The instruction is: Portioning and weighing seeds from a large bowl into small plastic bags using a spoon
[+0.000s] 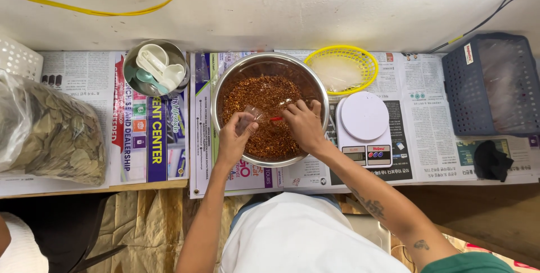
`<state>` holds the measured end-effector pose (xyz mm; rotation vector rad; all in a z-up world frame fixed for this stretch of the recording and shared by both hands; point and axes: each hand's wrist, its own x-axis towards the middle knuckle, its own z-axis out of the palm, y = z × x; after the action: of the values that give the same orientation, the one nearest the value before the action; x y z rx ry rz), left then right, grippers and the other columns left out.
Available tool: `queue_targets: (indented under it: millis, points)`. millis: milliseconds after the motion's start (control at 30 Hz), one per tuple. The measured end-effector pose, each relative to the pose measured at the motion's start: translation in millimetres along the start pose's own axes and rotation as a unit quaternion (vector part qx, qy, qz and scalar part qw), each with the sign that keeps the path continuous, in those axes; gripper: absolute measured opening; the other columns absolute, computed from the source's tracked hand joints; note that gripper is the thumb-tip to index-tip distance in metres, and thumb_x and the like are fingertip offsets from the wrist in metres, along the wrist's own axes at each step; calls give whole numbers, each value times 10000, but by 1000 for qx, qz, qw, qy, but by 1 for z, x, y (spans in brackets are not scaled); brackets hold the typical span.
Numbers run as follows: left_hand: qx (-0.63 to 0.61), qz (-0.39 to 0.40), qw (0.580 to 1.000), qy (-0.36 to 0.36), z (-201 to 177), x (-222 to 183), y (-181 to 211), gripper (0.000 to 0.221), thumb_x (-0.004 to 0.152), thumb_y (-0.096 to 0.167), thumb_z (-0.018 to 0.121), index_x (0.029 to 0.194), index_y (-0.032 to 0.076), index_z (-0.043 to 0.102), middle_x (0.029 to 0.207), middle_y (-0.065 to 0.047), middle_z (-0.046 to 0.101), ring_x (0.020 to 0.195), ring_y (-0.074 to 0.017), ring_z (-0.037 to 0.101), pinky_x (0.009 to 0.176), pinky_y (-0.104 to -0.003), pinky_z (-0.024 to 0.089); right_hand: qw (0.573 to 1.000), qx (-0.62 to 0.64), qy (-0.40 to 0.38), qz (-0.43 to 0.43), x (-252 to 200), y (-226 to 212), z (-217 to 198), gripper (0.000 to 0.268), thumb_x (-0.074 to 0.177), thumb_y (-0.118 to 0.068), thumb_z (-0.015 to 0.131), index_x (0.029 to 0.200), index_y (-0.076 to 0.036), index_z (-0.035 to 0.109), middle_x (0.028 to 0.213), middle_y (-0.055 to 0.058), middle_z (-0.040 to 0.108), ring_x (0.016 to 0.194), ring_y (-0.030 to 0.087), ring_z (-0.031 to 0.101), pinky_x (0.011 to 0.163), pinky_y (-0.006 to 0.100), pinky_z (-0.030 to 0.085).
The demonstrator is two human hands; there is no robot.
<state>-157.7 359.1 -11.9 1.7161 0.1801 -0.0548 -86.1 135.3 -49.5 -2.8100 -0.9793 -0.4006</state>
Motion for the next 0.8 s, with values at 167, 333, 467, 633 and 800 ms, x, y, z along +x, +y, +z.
queue_targets:
  millis: [167, 333, 467, 633, 800]
  points:
    - [4, 12, 1000, -6, -3, 6, -19, 380, 950, 325, 761, 1213, 74, 651, 946, -170, 705, 995, -340, 699, 952, -539, 548, 996, -81, 17, -18, 7, 29, -46, 161, 902, -84, 719, 933, -242, 725, 855, -53, 690, 922, 142, 585, 963, 466, 249]
    - [-1, 4, 1000, 1, -5, 9, -28, 387, 922, 334, 797, 1197, 100, 656, 929, -138, 705, 1009, -317, 704, 948, -502, 560, 986, -147, 80, 13, 28, 94, -14, 60, 895, -165, 719, 918, -186, 667, 852, 20, 599, 873, 192, 554, 904, 458, 295]
    - [-23, -12, 1000, 7, -6, 8, -25, 394, 915, 320, 807, 1206, 103, 653, 943, -135, 698, 1023, -303, 693, 955, -489, 568, 993, -95, 21, 62, 40, 60, 10, 99, 891, -93, 673, 927, -167, 728, 906, 24, 651, 939, 209, 598, 940, 474, 350]
    - [-38, -10, 999, 21, -7, 7, -25, 392, 917, 327, 807, 1207, 111, 657, 926, -110, 695, 1007, -262, 689, 948, -469, 576, 996, 47, -25, 66, 26, 1, 35, 154, 971, -133, 624, 960, -229, 744, 874, -52, 668, 914, 161, 594, 924, 426, 332]
    - [-58, -6, 998, 16, -9, 8, -32, 390, 916, 301, 808, 1211, 100, 653, 952, -115, 687, 1020, -261, 677, 976, -482, 563, 998, -28, 6, -49, 12, 1, -25, 156, 962, -113, 659, 1011, -236, 741, 880, -64, 682, 916, 121, 565, 932, 412, 286]
